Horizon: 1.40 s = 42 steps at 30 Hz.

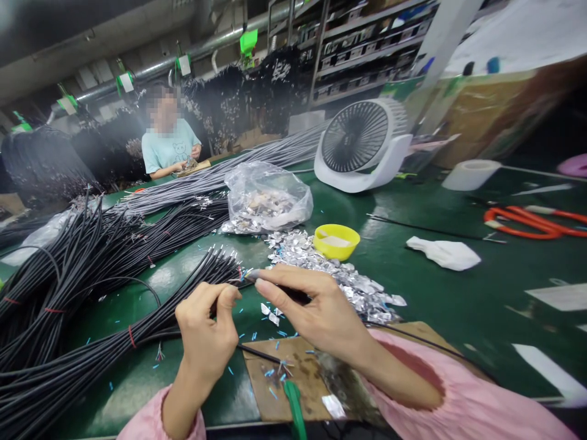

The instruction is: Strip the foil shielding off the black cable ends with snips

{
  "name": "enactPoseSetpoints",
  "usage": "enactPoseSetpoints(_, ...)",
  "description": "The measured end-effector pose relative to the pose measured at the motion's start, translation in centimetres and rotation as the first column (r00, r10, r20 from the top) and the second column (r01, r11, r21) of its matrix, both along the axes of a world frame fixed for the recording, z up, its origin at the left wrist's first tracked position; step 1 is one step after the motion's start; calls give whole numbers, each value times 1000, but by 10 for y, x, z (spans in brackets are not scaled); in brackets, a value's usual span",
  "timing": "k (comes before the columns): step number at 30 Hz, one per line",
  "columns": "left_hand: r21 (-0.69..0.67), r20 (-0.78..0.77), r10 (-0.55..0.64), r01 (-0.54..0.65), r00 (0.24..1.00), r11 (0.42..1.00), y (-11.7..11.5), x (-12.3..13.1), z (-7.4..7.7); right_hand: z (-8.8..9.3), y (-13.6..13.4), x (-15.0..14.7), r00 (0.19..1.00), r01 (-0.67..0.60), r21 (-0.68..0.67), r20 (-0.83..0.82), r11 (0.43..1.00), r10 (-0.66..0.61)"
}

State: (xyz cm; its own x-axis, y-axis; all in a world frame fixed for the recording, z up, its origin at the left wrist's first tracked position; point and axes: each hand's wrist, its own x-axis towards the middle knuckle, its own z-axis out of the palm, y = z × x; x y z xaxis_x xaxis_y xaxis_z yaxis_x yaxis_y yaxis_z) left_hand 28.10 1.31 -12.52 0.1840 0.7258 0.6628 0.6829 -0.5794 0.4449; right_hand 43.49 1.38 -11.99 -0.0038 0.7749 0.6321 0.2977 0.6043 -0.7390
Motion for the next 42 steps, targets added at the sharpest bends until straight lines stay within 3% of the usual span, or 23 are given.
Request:
enactPoseSetpoints(4,-119,192,4,19,981,993,0,0,-1,1,-1,0,995,59,-93,-76,994,-66)
enactPoseSetpoints(9,-35,295,-26,38,955,999,-1,4,-3,4,-2,-2,995,59,-80,-74,995,-65)
enactPoseSetpoints(15,-12,289,-74,81,954,997,-1,5,-7,4,-1,0,997,38,21,-65,999,-36)
enactPoseSetpoints(20,-33,250,-52,62,967,997,-1,6,-7,0,-1,0,997,25,110,74,994,-34)
enactPoseSetpoints(25,-19,152,-143,148,978,989,1,4,-2,-5,1,2,978,28,229,196,973,-74)
enactPoseSetpoints(29,-191,99,-225,240,969,952,5,-2,4,-4,3,6,975,-98,229,218,968,47)
enactPoseSetpoints(31,-281,141,-255,286,957,916,6,-4,5,-2,3,6,968,-202,190,187,961,167)
enactPoseSetpoints(33,-294,211,-254,309,944,905,6,-5,4,-1,3,5,964,-230,171,176,958,200)
enactPoseSetpoints(36,-242,282,-192,264,940,934,4,-2,3,-3,3,5,971,-52,301,239,952,-23)
enactPoseSetpoints(39,-220,297,-149,219,943,951,2,0,3,-5,2,9,905,137,504,286,853,-315)
enactPoseSetpoints(42,-191,333,-105,176,937,966,3,0,1,-3,2,13,836,368,532,170,762,-522)
